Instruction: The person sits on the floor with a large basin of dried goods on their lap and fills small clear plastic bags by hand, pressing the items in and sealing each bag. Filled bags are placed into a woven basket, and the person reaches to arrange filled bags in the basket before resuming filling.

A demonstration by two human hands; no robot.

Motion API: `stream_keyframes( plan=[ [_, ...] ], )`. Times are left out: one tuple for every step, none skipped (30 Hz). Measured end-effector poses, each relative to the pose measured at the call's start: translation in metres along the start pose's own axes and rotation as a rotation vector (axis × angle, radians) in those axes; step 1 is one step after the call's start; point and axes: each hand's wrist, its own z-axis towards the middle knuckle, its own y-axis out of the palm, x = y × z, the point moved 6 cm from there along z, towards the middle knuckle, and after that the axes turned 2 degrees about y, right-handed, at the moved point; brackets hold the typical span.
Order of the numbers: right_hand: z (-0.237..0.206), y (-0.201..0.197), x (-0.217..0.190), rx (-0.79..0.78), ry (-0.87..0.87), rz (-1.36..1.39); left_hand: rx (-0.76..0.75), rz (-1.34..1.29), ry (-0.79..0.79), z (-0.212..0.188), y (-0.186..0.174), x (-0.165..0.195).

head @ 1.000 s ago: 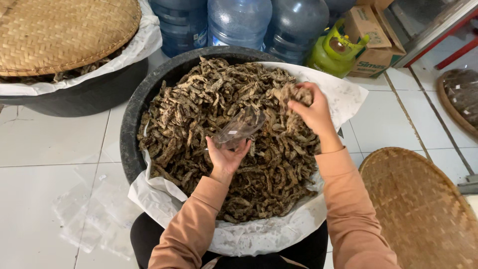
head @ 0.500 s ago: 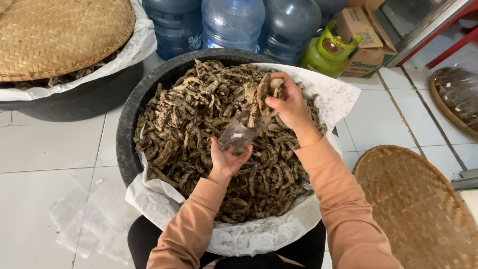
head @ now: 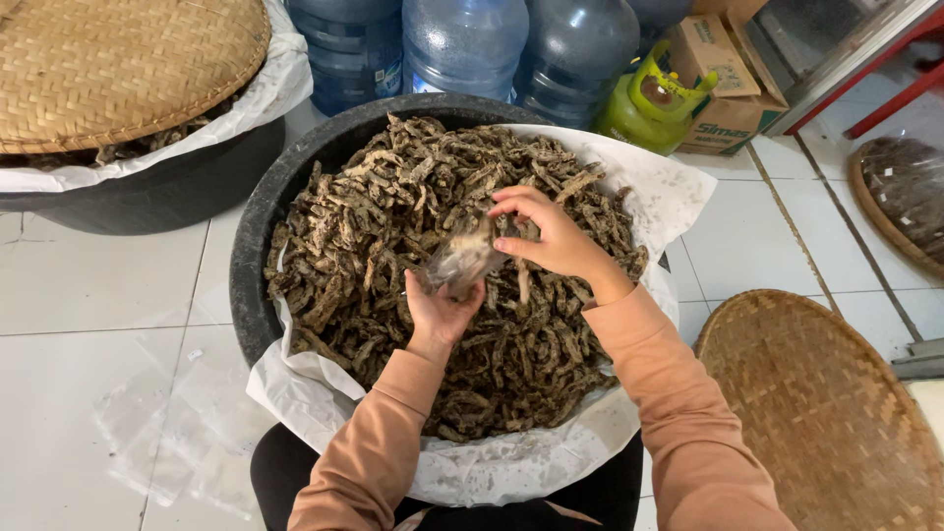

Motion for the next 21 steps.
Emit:
stream_keyframes(
  plan=[
    [-0.003, 0.0, 0.01, -0.033, 0.118, 0.035, -0.01, -0.019, -0.006, 0.004, -0.002, 0.0],
    [-0.005, -0.004, 0.015, -0.015, 0.132, 0.067, -0.017, 0.011, 0.018, 0.007, -0.004, 0.002],
    [-0.008, -0.009, 0.02, 0.002, 0.145, 0.1, -0.023, 0.04, 0.042, 0.009, -0.005, 0.004],
    [-0.011, -0.013, 0.026, 0.016, 0.16, 0.136, -0.026, 0.068, 0.067, 0.01, -0.007, 0.006],
    [-0.013, -0.024, 0.034, 0.083, 0.184, 0.129, -0.05, 0.052, 0.075, 0.01, -0.007, 0.007],
    [-0.015, -0.037, 0.043, 0.151, 0.212, 0.123, -0.071, 0.038, 0.078, 0.008, -0.006, 0.008],
    [-0.017, -0.046, 0.053, 0.222, 0.242, 0.116, -0.094, 0.026, 0.08, 0.006, -0.004, 0.008],
    [-0.018, -0.043, 0.065, 0.113, 0.332, -0.072, -0.106, 0.003, 0.063, 0.003, -0.002, 0.008],
    [-0.019, -0.036, 0.078, -0.001, 0.417, -0.26, -0.119, -0.021, 0.049, -0.001, 0.0, 0.007],
    [-0.021, -0.029, 0.092, -0.118, 0.499, -0.447, -0.132, -0.046, 0.038, -0.005, 0.003, 0.007],
    [-0.024, -0.016, 0.102, -0.157, 0.538, -0.533, -0.157, -0.055, 0.033, -0.008, 0.008, 0.007],
    [-0.028, 0.006, 0.111, -0.196, 0.575, -0.622, -0.183, -0.066, 0.03, -0.011, 0.012, 0.006],
    [-0.034, 0.02, 0.12, -0.234, 0.61, -0.714, -0.211, -0.078, 0.028, -0.013, 0.017, 0.006],
    [-0.037, 0.025, 0.128, -0.188, 0.614, -0.746, -0.202, -0.088, 0.032, -0.014, 0.018, 0.007],
    [-0.04, 0.03, 0.135, -0.144, 0.617, -0.777, -0.19, -0.099, 0.038, -0.014, 0.018, 0.007],
    [-0.041, 0.034, 0.142, -0.1, 0.616, -0.807, -0.179, -0.111, 0.046, -0.013, 0.018, 0.007],
    [-0.042, 0.037, 0.149, -0.094, 0.601, -0.804, -0.155, -0.099, 0.067, -0.012, 0.016, 0.008],
    [-0.044, 0.039, 0.152, -0.09, 0.588, -0.797, -0.128, -0.086, 0.088, -0.01, 0.013, 0.009],
    [-0.046, 0.039, 0.154, -0.088, 0.58, -0.786, -0.096, -0.069, 0.107, -0.009, 0.009, 0.01],
    [-0.048, 0.038, 0.155, -0.099, 0.584, -0.784, -0.088, -0.055, 0.102, -0.008, 0.006, 0.01],
    [-0.05, 0.035, 0.158, -0.104, 0.584, -0.786, -0.088, -0.041, 0.097, -0.006, 0.004, 0.009]
  ],
)
